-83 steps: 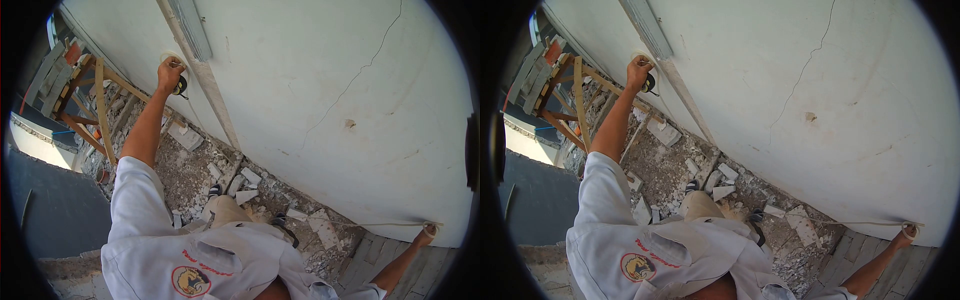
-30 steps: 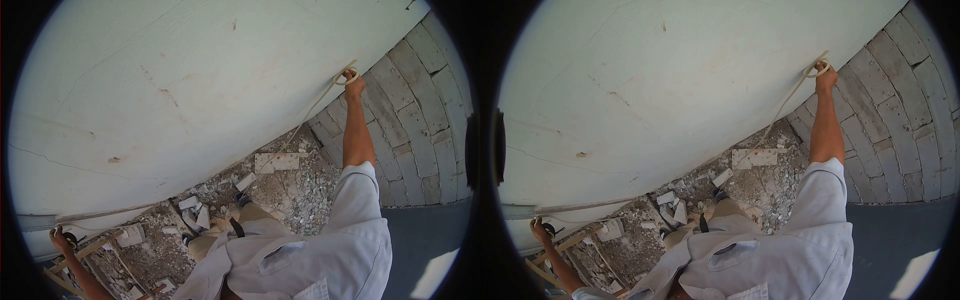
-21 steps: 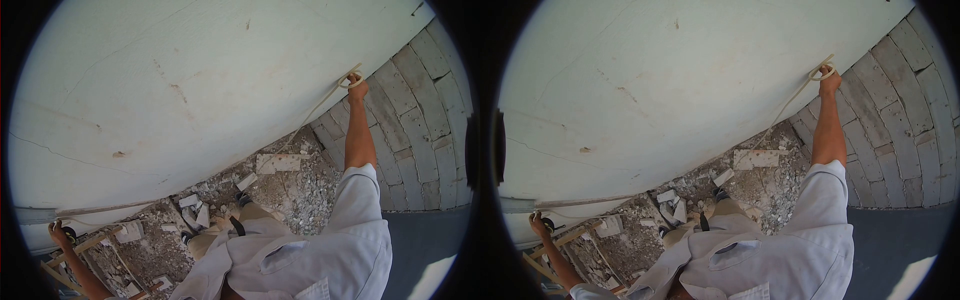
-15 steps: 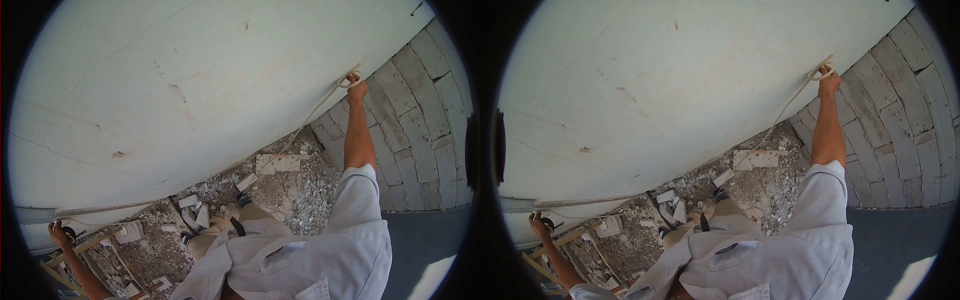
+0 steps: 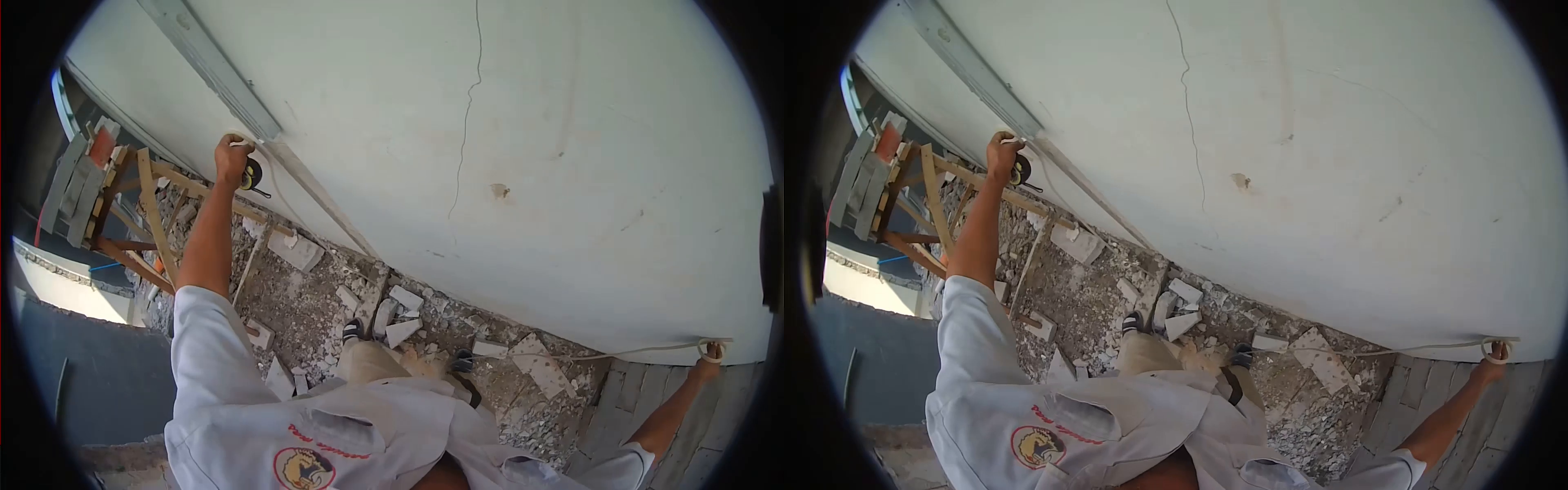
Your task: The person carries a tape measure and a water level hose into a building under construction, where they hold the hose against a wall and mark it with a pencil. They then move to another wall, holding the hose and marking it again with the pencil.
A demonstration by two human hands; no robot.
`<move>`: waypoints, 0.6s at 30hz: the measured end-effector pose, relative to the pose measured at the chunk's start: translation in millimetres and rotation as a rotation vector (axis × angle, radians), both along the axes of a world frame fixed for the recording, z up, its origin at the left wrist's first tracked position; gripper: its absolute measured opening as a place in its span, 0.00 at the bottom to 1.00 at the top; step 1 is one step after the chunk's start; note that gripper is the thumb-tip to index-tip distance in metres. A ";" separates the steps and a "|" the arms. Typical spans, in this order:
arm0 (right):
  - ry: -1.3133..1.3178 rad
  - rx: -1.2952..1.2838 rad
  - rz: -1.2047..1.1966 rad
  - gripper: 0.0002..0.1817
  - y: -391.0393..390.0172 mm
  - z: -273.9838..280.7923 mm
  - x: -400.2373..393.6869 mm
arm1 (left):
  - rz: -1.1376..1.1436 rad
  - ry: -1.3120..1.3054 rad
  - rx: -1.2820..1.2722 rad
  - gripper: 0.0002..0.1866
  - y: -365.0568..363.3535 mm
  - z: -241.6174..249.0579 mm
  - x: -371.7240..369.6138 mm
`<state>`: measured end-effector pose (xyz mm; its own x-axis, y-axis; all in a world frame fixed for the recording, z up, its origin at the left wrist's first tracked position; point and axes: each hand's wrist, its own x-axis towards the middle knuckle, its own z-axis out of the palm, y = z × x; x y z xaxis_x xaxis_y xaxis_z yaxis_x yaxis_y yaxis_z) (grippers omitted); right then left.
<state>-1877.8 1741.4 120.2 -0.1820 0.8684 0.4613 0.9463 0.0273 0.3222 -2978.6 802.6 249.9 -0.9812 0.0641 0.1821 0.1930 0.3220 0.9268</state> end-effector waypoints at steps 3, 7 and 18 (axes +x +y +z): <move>1.577 -0.392 0.377 0.26 -81.9 50.8 -74.2 | 0.186 0.091 -0.304 0.18 15.9 26.6 35.2; 1.414 -0.129 0.170 0.27 -108.7 67.7 -101.7 | 0.122 0.157 -0.262 0.11 -0.4 10.1 5.3; 1.346 -0.077 0.216 0.31 -88.2 49.3 -77.7 | 0.112 0.051 -0.166 0.06 8.8 20.4 15.0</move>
<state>-1955.5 1653.2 169.6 0.2315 0.9115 0.3398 0.4984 0.1889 -0.8461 -2963.6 811.4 270.3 -0.9736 -0.0115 0.2278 0.1929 0.4914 0.8493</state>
